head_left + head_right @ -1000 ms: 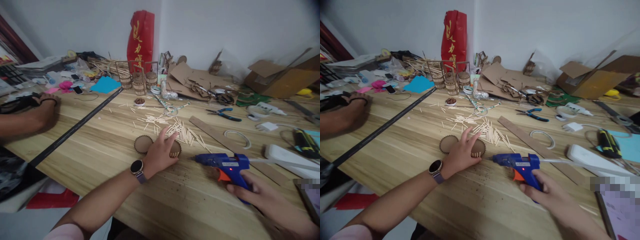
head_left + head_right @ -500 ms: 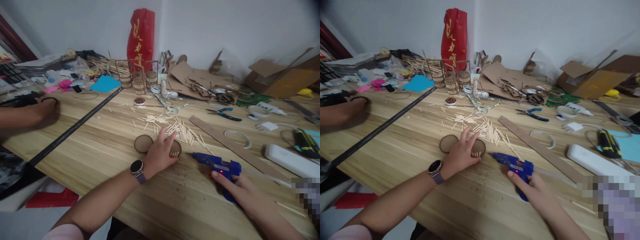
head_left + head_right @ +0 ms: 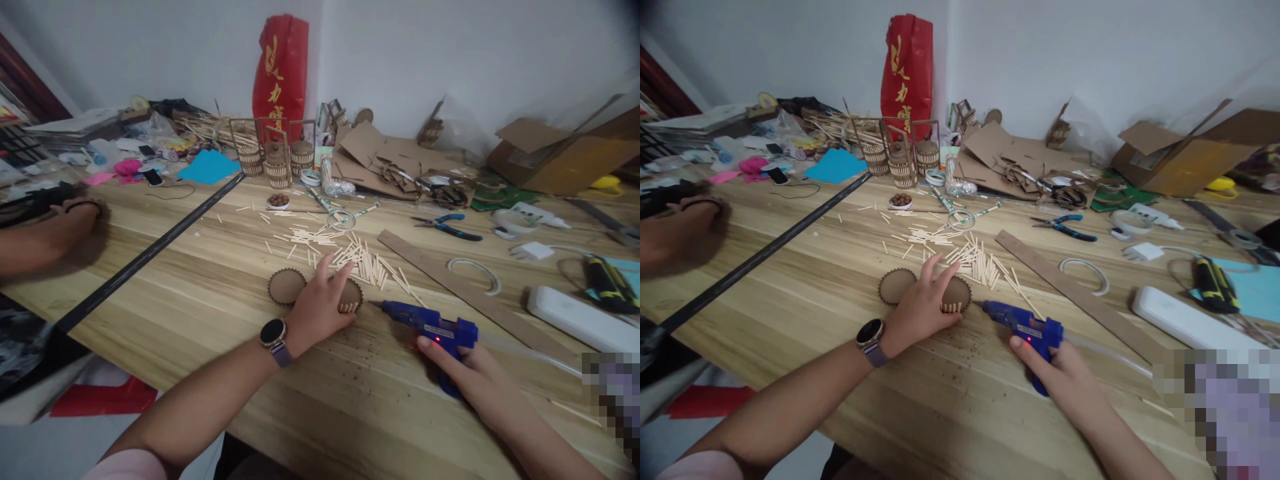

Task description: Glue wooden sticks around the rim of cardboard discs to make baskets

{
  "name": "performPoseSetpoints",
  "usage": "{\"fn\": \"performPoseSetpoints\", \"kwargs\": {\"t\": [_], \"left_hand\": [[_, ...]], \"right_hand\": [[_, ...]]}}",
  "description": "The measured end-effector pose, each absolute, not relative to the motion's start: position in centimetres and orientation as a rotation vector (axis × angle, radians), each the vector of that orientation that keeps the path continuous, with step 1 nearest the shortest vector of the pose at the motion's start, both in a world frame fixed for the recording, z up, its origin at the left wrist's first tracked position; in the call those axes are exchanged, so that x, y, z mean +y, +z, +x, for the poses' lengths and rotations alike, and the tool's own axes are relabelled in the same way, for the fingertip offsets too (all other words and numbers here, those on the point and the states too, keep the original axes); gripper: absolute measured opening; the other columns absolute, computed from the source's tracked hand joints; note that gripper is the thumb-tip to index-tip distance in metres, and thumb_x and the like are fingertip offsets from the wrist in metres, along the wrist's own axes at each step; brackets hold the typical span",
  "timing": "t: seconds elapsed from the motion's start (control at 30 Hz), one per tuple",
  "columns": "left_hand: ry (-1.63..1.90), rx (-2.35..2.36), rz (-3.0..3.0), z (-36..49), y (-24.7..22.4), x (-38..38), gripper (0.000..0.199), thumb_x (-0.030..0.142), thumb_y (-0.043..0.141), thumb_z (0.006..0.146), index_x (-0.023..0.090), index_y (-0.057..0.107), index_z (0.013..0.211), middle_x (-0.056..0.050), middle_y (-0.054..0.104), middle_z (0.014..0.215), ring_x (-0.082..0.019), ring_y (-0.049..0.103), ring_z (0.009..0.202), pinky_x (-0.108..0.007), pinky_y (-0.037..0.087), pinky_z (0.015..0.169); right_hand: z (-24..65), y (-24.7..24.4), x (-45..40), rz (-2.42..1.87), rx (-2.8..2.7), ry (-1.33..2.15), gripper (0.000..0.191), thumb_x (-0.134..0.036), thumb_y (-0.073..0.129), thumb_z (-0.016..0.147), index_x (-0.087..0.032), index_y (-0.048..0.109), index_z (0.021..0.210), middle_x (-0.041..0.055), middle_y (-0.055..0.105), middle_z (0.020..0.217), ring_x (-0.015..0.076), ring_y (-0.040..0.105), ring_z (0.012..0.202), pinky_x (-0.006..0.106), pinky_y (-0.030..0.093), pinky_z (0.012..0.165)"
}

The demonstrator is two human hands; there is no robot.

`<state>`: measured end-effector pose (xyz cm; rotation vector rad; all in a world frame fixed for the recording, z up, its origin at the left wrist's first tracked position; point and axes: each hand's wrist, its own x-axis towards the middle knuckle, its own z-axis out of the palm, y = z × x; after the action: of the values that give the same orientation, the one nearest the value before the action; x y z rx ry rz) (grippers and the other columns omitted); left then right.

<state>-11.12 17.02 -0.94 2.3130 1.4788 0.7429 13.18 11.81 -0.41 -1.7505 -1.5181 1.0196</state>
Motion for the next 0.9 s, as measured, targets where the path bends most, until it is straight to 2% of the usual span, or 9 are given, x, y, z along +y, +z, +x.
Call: {"fn": "performPoseSetpoints", "kwargs": {"t": [0.07,0.13,0.27,0.37,0.63,0.77,0.9], "left_hand": [[0.74,1.483,2.32,-11.1,-1.0,17.0,0.094,0.022,0.079,0.067,0.028,0.024,0.142,-0.017,0.013,0.152,-0.031,0.055,0.116,-0.047,0.051,0.095],[0.743,1.481,2.324,-11.2,-1.0,17.0,0.093,0.023,0.079,0.067,0.027,0.024,0.143,-0.017,0.013,0.152,-0.031,0.055,0.116,-0.046,0.05,0.095],[0.74,1.477,2.31,-11.2,-0.9,17.0,0.093,0.022,0.079,0.067,0.028,0.025,0.143,-0.016,0.012,0.152,-0.03,0.054,0.118,-0.046,0.05,0.095],[0.729,1.49,2.298,-11.2,-0.8,17.0,0.093,0.023,0.079,0.067,0.026,0.026,0.142,-0.016,0.013,0.152,-0.031,0.053,0.119,-0.046,0.05,0.096],[0.753,1.498,2.27,-11.3,-1.1,17.0,0.094,0.024,0.079,0.066,0.028,0.026,0.143,-0.016,0.013,0.152,-0.031,0.056,0.114,-0.049,0.048,0.096],[0.772,1.483,2.259,-11.2,-1.2,17.0,0.093,0.022,0.078,0.067,0.03,0.025,0.143,-0.016,0.013,0.152,-0.03,0.055,0.116,-0.049,0.047,0.097],[0.786,1.466,2.26,-11.2,-1.2,17.1,0.094,0.022,0.079,0.067,0.03,0.025,0.143,-0.016,0.014,0.152,-0.03,0.055,0.115,-0.049,0.048,0.096]], "right_hand": [[13.5,-0.8,12.0,-1.746,-1.408,1.081,0.053,-0.072,0.065,0.064,-0.019,0.067,0.065,0.001,0.062,0.054,0.0154,0.052,0.048,0.026,0.04,0.043],[13.7,-0.9,12.4,-1.693,-1.301,1.163,0.055,-0.072,0.068,0.06,-0.018,0.072,0.073,0.0039,0.068,0.062,0.0179,0.058,0.053,0.027,0.044,0.045],[13.6,-0.2,13.3,-1.485,-1.144,1.236,0.046,-0.064,0.075,0.059,-0.022,0.075,0.075,0.0066,0.075,0.075,0.025,0.069,0.08,0.032,0.054,0.071],[13.0,0.7,13.6,-1.409,-1.078,1.217,0.039,-0.06,0.076,0.061,-0.023,0.074,0.073,0.0052,0.075,0.078,0.0238,0.069,0.085,0.031,0.053,0.08],[11.3,0.7,13.1,-1.356,-1.08,1.279,0.042,-0.059,0.077,0.06,-0.02,0.073,0.073,0.0061,0.075,0.078,0.0221,0.068,0.082,0.029,0.052,0.075],[11.9,-0.1,12.9,-1.452,-1.092,1.269,0.048,-0.063,0.078,0.056,-0.019,0.073,0.074,0.0077,0.075,0.075,0.0224,0.067,0.074,0.029,0.051,0.063],[13.1,-0.7,12.7,-1.602,-1.267,1.254,0.053,-0.069,0.071,0.061,-0.018,0.073,0.074,0.0066,0.072,0.068,0.0198,0.063,0.062,0.027,0.046,0.051]]}}
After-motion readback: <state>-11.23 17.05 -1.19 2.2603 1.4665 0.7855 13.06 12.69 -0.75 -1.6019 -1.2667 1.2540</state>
